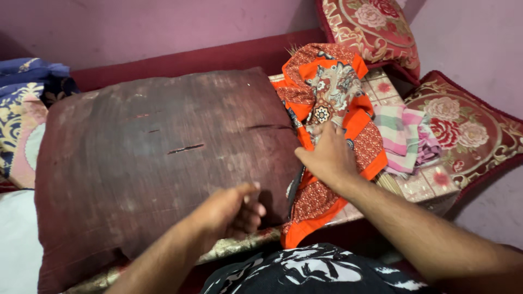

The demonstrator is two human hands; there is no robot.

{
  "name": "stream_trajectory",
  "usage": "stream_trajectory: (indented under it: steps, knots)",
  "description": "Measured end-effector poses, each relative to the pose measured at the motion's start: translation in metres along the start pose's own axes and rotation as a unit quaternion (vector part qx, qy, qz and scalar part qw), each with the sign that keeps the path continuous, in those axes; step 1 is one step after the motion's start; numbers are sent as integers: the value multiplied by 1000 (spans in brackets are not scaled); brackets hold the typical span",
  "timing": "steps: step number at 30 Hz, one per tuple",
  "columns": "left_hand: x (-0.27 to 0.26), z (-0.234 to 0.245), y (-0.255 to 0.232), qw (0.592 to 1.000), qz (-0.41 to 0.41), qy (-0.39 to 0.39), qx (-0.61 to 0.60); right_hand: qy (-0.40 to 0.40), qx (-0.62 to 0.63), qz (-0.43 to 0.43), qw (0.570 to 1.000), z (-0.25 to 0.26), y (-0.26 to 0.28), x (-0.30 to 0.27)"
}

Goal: The person puts a brown pillow into an orange patterned pillowcase by hand, aligning the corners and tucking the fabric around the pillow. After the pillow is fully encased, the person uses a traditional broom to repeatedly hit the pillow to smooth the surface.

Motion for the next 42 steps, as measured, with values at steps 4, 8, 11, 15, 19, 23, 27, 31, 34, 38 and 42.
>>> stream_trajectory:
  steps: [4,8,11,15,19,23,27,31,34,38,42]
  knots:
    - [9,42,-55,990,-111,-82,20,75,-45,54,995,-26,-8,41]
    - [18,75,-104,961,-190,-181,86,137,-69,77,985,-57,-22,80]
    - [19,96,-137,898,-241,-286,231,178,-77,107,975,-76,-28,102]
    - [34,112,-180,837,-308,-339,299,216,-59,128,966,-96,-33,123]
    - [64,121,-220,799,-325,-344,371,225,-49,156,961,-98,-20,139]
    - [98,128,-254,751,-326,-356,449,194,60,37,978,-92,-12,162]
    - [139,138,-279,766,-256,-324,492,105,271,-22,957,-86,-4,201]
    - [160,150,-286,818,-179,-263,479,120,283,-38,951,-84,17,225]
    - [158,153,-285,824,-126,-257,490,126,244,-34,961,-86,25,228]
    - [157,150,-288,839,-102,-216,488,105,171,7,980,-88,26,236]
    - [154,151,-290,854,-125,-203,462,91,21,85,992,-68,28,242]
Point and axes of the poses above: each hand's wrist, its own x-axis towards the middle knuckle, its own z-axis out of the back of the hand, y = z × x, the point moved 6 cm from there along x, towards the middle knuckle, and after that the axes turned 9 degrees about x, right-handed, at the moved point
